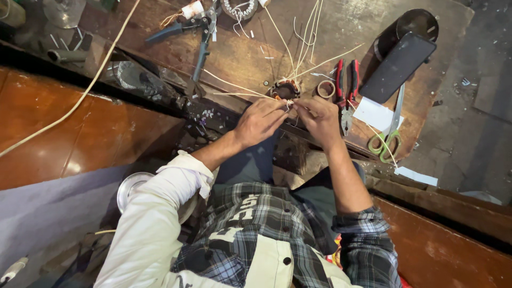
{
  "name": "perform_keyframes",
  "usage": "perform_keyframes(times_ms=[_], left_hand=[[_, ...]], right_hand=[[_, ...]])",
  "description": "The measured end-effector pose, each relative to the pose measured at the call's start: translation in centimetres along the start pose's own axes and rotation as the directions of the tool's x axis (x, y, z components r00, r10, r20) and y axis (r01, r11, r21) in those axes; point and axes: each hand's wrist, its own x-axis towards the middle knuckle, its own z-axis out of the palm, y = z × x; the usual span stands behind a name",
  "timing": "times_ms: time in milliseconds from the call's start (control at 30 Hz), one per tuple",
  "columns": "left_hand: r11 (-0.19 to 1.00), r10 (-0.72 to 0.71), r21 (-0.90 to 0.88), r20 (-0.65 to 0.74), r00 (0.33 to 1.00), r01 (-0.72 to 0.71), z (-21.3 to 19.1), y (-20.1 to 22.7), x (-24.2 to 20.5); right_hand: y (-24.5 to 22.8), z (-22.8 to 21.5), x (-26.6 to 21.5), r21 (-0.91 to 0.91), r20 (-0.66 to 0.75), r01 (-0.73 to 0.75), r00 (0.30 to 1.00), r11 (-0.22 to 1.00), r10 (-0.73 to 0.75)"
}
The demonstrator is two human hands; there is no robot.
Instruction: The person winds thin white wire around a small circular core, repeatedly cutting and reattaching wire segments. They use pliers and scissors to trim and secure the wire while working at a cluttered wooden table.
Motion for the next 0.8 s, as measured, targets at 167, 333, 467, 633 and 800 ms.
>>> perform_keyframes(times_ms=[167,333,467,633,800], left_hand=[[0.999,0.051,0.005,0.002,0.999,-0.051,0.0,-0.5,0.1],[0.997,0.081,0.001,0.02,0.997,-0.081,0.2,-1.2,0.1],[0.993,0.117,0.016,0.041,0.992,-0.117,0.2,-1.8,0.4],[0.998,0.063,0.011,0.101,0.993,-0.064,0.1,-1.7,-0.7],[0.999,0.025,-0.04,0.131,0.991,-0.02,-0.3,-1.2,-0.4]], right_hand=[[0.2,0.5,0.1,0.004,-0.016,-0.033,0.999,0.999,0.033],[-1.0,1.5,-0.6,0.046,-0.065,-0.174,0.982,0.984,0.177],[-3.4,0.9,-2.1,-0.096,-0.095,-0.149,0.986,0.984,0.14],[-4.7,-0.1,-2.1,-0.237,-0.074,0.04,0.996,0.971,-0.059],[-2.2,0.5,2.0,-0.246,-0.162,-0.071,0.986,0.967,0.031]])
